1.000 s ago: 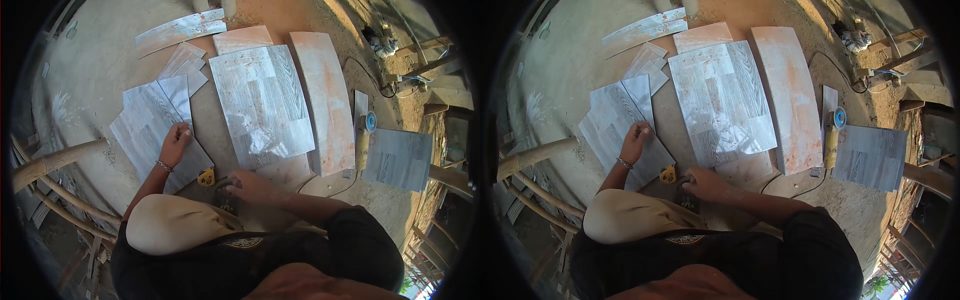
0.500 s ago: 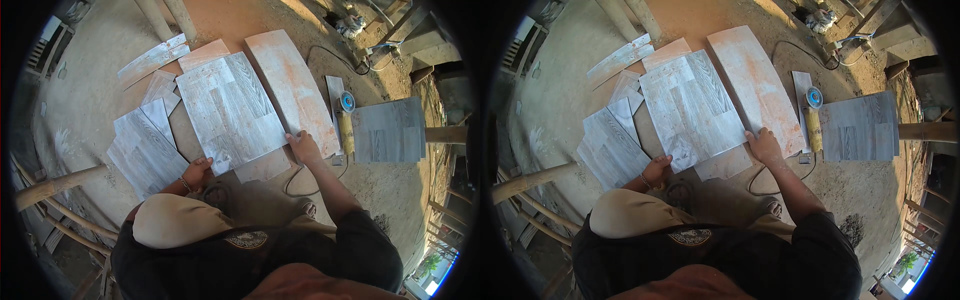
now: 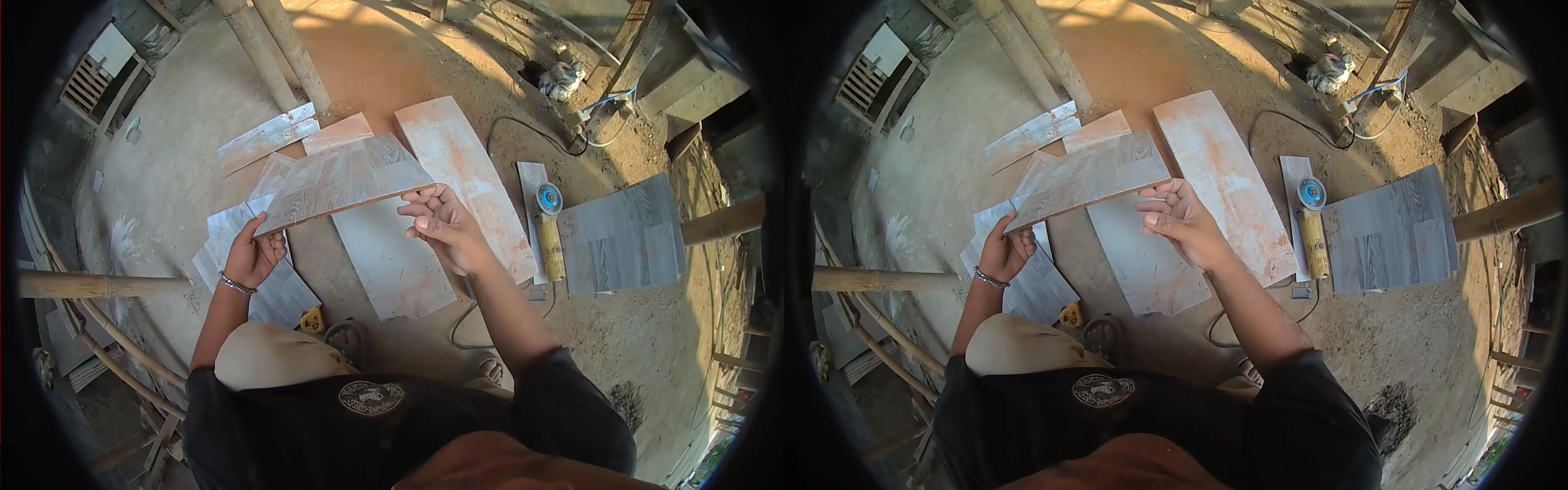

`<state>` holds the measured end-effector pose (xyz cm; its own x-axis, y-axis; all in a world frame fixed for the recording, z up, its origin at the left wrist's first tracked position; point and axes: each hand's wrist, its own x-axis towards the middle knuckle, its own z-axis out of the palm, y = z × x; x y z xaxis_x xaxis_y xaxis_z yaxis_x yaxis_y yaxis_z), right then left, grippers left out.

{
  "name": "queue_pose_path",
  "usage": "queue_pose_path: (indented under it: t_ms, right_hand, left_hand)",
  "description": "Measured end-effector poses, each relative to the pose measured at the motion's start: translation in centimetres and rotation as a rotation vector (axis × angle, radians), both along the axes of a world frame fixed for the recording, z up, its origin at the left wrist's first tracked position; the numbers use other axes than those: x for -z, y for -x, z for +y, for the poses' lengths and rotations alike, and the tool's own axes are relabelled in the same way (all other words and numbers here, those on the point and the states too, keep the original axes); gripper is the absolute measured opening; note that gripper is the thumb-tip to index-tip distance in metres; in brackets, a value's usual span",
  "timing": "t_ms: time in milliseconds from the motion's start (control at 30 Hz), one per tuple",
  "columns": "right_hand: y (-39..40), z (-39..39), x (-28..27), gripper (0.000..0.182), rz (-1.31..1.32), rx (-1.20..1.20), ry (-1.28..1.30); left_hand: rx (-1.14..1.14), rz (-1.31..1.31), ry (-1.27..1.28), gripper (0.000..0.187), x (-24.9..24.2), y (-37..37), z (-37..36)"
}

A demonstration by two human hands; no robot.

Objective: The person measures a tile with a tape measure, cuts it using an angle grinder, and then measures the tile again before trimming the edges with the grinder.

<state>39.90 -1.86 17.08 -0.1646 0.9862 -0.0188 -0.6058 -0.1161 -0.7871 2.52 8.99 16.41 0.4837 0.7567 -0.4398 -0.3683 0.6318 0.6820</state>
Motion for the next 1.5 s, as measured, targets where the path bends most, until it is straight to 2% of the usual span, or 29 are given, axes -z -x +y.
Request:
queue_pose_path:
  t_ms: [67,100,167,267,400,467,667,1000,1400,1500]
  right_hand:
    - [2.0,-0.3,1.1,0.048,0.032,0.159,-0.036]
    - [3.0,-0.7,1.3,0.048,0.037,0.165,-0.034]
    - [4.8,-1.2,1.6,0.050,0.198,0.293,0.068]
    - [6.5,-2.0,1.8,0.054,0.326,0.368,0.056]
    - [7.4,-2.5,-0.5,0.065,0.326,0.384,0.000]
    - [7.2,-2.5,-1.5,0.082,0.307,0.320,-0.062]
    - [5.8,-2.1,-3.2,0.102,0.269,0.296,-0.089]
    - [6.4,-2.8,-1.9,0.104,0.195,0.296,-0.129]
    - [6.8,-2.8,-2.7,0.103,0.174,0.303,-0.136]
    - [6.9,-2.8,-2.8,0.110,0.160,0.304,-0.134]
  left_hand:
    - [0.001,-0.034,-0.008,0.029,0.0,-0.4,-0.1]
    - [-0.017,-0.019,0.027,0.028,0.0,-0.4,-0.3]
    - [-0.048,-0.001,0.058,0.027,-0.1,-0.3,-0.8]
    - [-0.086,0.029,0.183,0.023,-1.2,-0.2,-0.8]
    - [-0.152,0.123,0.178,0.020,-3.4,-0.8,0.0]
    - [-0.138,0.197,0.180,0.021,-4.0,-0.6,0.5]
    - [-0.105,0.198,0.132,0.019,-5.0,-1.9,-0.3]
    - [-0.088,0.276,0.128,0.023,-4.6,-2.0,-1.0]
    - [-0.085,0.154,0.178,0.022,-4.7,-1.8,-0.9]
    - [-0.088,0.156,0.172,0.022,-4.7,-1.7,-0.9]
